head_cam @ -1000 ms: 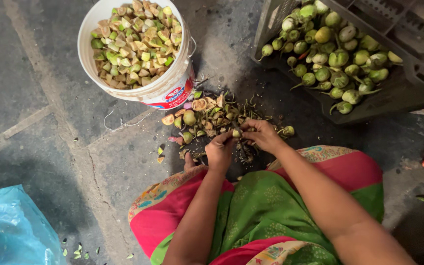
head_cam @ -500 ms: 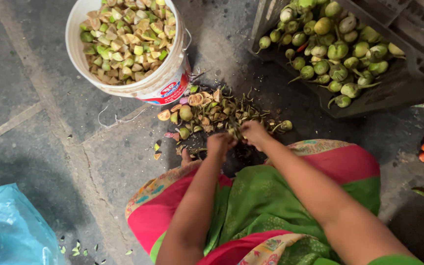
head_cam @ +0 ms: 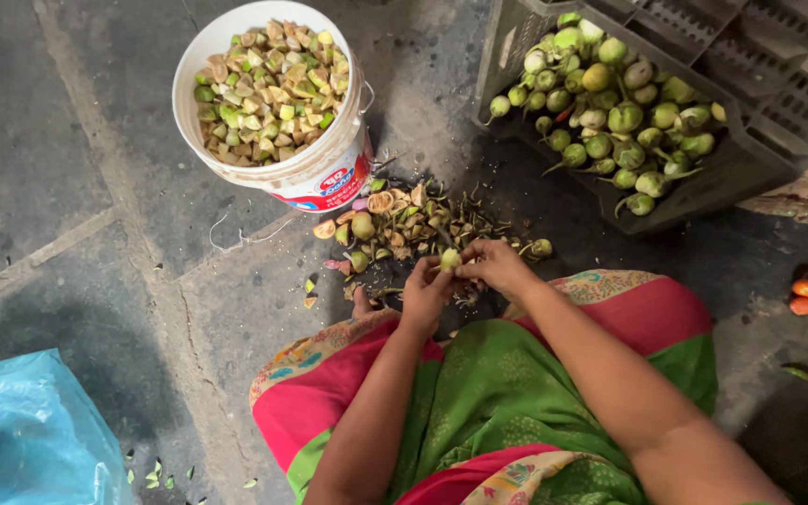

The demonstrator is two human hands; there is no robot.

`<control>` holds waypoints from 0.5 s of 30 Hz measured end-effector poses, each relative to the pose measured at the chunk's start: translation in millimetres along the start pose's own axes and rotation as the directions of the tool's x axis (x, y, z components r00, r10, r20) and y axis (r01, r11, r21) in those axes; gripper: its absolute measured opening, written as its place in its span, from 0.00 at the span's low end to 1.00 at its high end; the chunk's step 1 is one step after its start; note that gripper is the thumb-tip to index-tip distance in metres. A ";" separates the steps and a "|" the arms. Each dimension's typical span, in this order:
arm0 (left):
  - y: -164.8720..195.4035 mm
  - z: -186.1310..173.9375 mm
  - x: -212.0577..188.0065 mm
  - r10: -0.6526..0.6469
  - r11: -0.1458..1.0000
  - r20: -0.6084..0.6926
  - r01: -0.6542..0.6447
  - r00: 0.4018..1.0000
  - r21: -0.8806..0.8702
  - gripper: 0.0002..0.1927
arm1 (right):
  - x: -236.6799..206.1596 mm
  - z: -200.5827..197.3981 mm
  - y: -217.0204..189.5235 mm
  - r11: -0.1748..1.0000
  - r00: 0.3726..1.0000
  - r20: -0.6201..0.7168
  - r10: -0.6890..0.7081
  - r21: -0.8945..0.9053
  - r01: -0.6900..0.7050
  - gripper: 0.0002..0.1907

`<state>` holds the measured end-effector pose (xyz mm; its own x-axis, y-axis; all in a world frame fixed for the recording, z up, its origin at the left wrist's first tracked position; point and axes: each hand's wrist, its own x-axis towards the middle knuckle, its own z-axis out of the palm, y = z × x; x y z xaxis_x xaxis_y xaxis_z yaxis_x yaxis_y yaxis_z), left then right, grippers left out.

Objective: The person sits on the floor and uses a knife to cut small green vegetables into pieces. The cut pieces are placed into a white bucket, while the peels and scraps accumulate on the floor.

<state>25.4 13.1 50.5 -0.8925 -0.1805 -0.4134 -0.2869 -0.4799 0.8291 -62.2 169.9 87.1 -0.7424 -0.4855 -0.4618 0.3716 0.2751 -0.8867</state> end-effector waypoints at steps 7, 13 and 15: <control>4.5 -19.2 8.9 0.040 0.998 0.076 -0.044 0.996 0.051 0.15 | 7.1 -14.9 -7.4 0.924 0.990 0.120 0.074 0.366 -0.114 0.13; 12.5 -17.8 15.8 0.265 0.947 0.004 -0.262 0.964 0.185 0.15 | 21.8 -11.4 2.8 0.930 0.990 0.089 -0.105 0.362 0.066 0.12; 12.9 -17.4 17.8 0.266 0.959 -0.025 -0.261 0.964 0.107 0.13 | 26.2 -9.7 6.8 0.915 0.978 0.053 -0.200 0.366 0.167 0.12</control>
<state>11.9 -11.2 47.2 -0.9275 -0.3231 -0.1878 -0.0792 -0.3211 0.9437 -84.5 167.1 69.2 -0.7712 -0.5739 -0.2756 0.4199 -0.1331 -0.8977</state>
